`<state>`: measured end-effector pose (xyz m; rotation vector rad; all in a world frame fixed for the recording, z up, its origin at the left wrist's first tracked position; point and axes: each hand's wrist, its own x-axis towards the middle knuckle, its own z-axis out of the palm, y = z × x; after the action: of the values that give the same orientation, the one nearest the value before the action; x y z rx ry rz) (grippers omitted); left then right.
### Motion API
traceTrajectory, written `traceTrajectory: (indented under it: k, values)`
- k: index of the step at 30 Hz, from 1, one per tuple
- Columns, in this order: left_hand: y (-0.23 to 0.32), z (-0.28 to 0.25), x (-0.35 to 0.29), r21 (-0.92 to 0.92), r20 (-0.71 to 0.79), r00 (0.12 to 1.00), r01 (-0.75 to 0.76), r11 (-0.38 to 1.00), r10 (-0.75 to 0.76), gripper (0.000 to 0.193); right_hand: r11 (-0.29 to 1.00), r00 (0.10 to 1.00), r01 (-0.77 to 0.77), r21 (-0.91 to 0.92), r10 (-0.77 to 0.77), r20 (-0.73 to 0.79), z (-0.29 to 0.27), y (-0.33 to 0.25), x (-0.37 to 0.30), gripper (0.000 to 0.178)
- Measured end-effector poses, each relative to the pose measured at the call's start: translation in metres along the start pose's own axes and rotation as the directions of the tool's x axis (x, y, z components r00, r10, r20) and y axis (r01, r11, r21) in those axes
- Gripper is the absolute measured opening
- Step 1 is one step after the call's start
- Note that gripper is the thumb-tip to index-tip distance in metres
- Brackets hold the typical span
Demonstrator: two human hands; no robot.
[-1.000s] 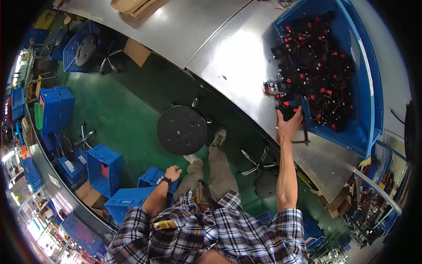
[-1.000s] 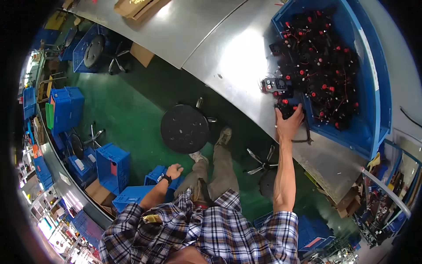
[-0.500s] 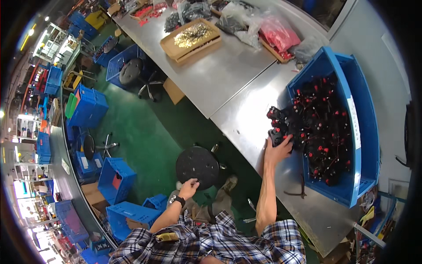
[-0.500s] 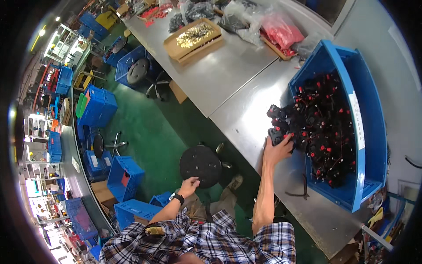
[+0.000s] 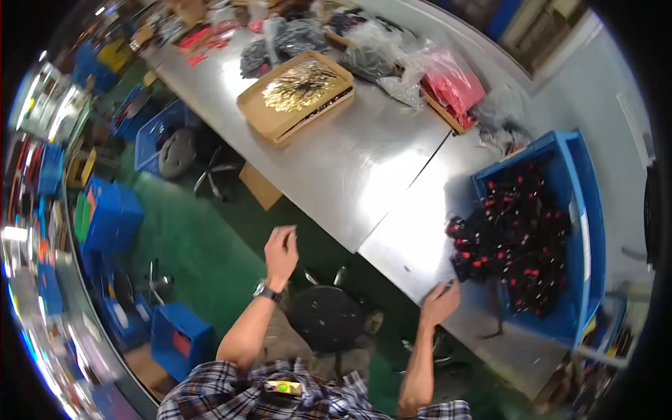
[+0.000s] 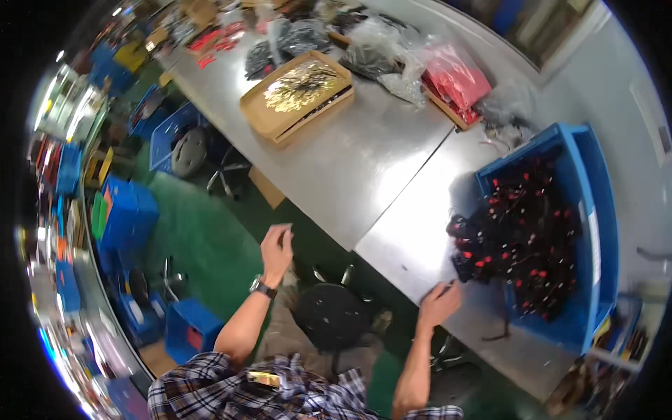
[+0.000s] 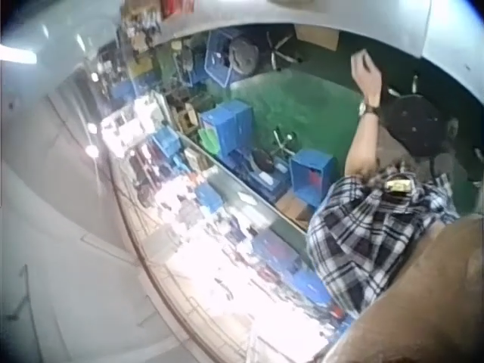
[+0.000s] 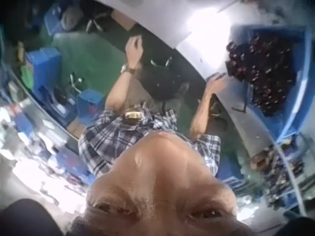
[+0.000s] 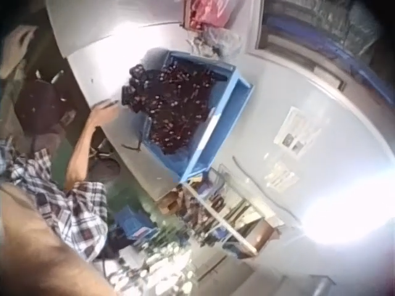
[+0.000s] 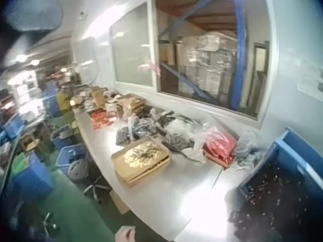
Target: Assembling electronic components with small fans and wiring at a workbench.
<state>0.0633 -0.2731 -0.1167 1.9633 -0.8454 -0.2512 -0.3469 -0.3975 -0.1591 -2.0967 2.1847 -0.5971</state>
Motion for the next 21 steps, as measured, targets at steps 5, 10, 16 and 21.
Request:
traceTrajectory:
  k: [5,10,16,21]
  values:
    - [-0.046,0.045,0.143,0.148,0.368,0.858,-0.435,0.888,0.358,0.017,0.966,0.967,-0.231,-0.118,0.241,0.081,0.014,-0.063,0.015,0.049]
    - [-0.041,0.072,0.153,-0.136,0.349,0.869,-0.324,0.936,0.351,0.017,0.928,0.964,-0.249,-0.277,0.210,-0.164,0.023,-0.041,0.002,0.050]
    - [-0.049,0.070,0.166,0.009,0.329,0.863,-0.409,0.912,0.384,0.015,0.966,0.955,-0.246,-0.074,0.229,-0.190,0.019,-0.080,0.017,0.044]
    - [-0.033,0.077,0.169,0.048,0.360,0.853,-0.421,0.906,0.377,0.019,0.930,0.953,-0.285,-0.231,0.250,-0.173,0.024,-0.053,0.016,0.048]
